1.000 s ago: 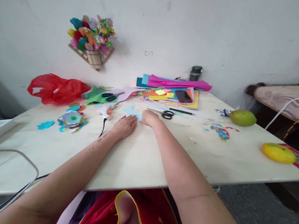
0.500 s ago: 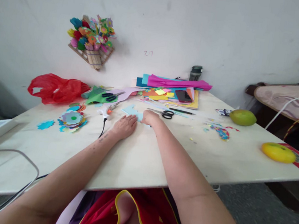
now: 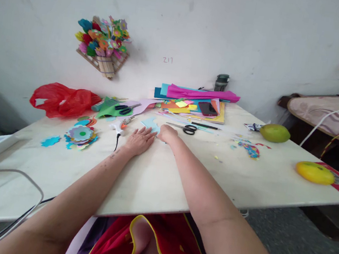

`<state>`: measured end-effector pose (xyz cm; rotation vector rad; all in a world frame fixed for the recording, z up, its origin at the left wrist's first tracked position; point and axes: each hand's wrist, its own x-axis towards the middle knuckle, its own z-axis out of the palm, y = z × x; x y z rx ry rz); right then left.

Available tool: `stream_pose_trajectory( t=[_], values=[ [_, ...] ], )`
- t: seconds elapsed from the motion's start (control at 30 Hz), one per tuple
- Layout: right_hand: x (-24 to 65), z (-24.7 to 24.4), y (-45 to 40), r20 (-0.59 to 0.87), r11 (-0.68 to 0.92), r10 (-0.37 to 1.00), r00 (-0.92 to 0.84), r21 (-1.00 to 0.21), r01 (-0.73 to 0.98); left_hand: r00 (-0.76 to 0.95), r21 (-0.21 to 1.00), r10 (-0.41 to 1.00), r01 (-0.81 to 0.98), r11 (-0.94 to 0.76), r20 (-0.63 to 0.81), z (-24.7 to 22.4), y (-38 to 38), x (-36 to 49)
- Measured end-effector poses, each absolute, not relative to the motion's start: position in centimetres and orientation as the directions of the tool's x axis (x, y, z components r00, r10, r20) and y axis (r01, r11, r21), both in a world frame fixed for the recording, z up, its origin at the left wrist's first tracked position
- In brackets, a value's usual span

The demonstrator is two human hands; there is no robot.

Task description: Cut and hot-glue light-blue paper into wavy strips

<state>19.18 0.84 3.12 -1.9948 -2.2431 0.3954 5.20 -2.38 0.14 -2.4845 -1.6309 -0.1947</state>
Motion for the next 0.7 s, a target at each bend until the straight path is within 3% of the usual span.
stream_pose_trajectory(
  t=[0.2, 0.7],
  values=[
    [18.72, 3.28, 1.17, -0.107, 0.067, 0.989, -0.098, -0.265, 0.962, 0.478, -0.034, 0.842, 0.873, -0.486, 0.249, 0.18, -2.5, 5.35],
    [19.36, 3.88, 0.37, -0.135, 0.14, 0.977, -0.165, -0.177, 0.974, 0.383, 0.062, 0.892, 0.911, -0.408, 0.238, -0.14, -2.38, 5.98]
  ],
)
